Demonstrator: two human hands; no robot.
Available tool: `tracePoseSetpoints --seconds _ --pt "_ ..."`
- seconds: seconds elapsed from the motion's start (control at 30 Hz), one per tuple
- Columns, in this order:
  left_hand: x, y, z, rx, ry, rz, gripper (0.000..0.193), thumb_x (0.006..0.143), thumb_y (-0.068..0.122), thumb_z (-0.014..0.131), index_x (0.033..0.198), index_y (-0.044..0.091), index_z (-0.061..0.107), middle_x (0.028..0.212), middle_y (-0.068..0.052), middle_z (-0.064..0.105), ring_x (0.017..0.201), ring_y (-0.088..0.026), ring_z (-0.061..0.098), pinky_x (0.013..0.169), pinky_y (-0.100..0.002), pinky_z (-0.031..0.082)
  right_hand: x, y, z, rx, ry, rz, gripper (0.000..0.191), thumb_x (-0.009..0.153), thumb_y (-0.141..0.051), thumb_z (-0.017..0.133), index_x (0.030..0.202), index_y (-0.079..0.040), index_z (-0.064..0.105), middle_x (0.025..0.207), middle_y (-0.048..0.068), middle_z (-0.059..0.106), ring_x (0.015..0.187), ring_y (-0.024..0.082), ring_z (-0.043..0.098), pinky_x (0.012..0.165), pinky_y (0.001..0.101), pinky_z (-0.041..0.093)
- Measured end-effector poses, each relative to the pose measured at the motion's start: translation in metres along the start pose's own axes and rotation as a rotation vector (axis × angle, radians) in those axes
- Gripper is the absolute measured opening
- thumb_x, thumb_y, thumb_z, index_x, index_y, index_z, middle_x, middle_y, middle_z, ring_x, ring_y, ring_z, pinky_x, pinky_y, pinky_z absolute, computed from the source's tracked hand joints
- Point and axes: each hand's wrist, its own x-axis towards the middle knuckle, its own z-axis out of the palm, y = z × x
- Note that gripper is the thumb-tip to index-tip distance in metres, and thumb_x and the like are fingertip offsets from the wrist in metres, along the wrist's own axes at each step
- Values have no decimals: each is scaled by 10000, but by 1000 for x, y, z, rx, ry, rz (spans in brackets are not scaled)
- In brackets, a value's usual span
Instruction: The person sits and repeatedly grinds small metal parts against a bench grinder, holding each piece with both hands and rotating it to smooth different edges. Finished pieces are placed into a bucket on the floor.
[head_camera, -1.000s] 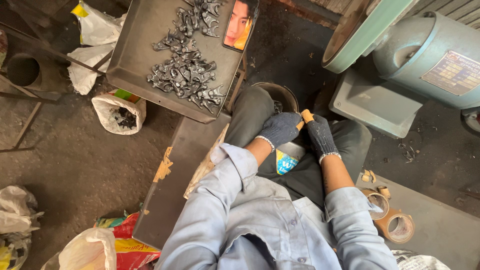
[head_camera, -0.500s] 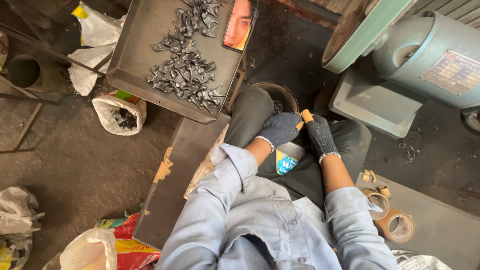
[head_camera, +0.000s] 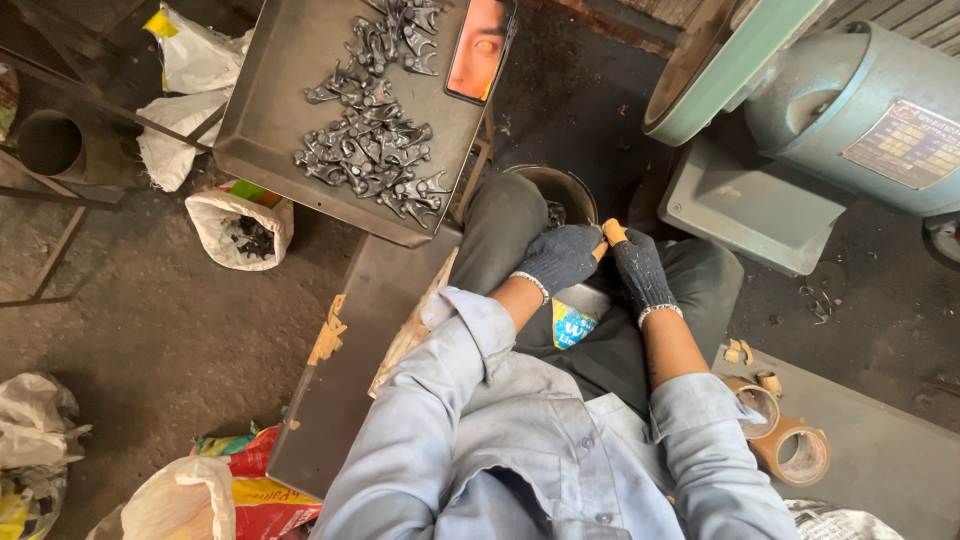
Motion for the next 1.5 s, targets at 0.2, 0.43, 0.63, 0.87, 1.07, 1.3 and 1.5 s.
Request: tracePoseSetpoints --seconds 0.2,0.43,0.63,0.87,1.07,1.3,1.5 --pt "0 0 1 2 7 -8 337 992 342 518 1071 52 669 1041 -199 724 999 -384 690 871 -503 535 4 4 0 32 -18 -47 480 982 -454 635 1022 16 723 814 41 675 689 117 571 609 287 463" --pt "2 2 1 21 -26 -50 348 993 347 508 1090 51 662 1060 -205 718 1001 -400 682 862 -522 529 6 6 -1 62 -33 -25 481 979 -456 633 1025 15 720 837 45 690 713 119 601 628 283 485" --pt "3 0 2 6 5 -9 353 985 348 516 1085 42 661 1061 -212 718 1004 -401 685 870 -517 534 8 5 0 43 -23 -20 486 985 -462 632 1022 15 721 828 50 685 707 122 594 620 286 478" --pt "3 2 2 43 -33 -60 348 998 353 505 1105 59 657 1068 -197 721 1002 -392 690 846 -531 538 4 2 -1 29 -16 -4 492 983 -458 628 1042 22 712 835 57 689 711 125 605 623 285 487" --pt "1 4 -1 48 -50 -78 339 998 348 502 1127 71 648 1081 -185 722 1002 -384 693 822 -532 545 2 -1 1 59 -26 -6 497 994 -448 631 1082 33 720 871 69 695 737 133 608 644 287 485" --pt "-10 10 -18 -111 7 -2 374 948 374 551 1132 60 637 1103 -170 724 1040 -378 681 884 -501 519 5 1 -6 200 -81 -10 405 1001 -371 634 1088 15 719 933 57 723 797 119 645 694 279 522" --pt "-16 27 -43 -136 -76 -79 402 983 390 537 1199 64 632 1158 -193 715 1094 -386 674 927 -503 518 10 1 -4 434 -121 73 340 986 -322 669 1030 13 709 912 85 713 766 173 657 681 314 539"
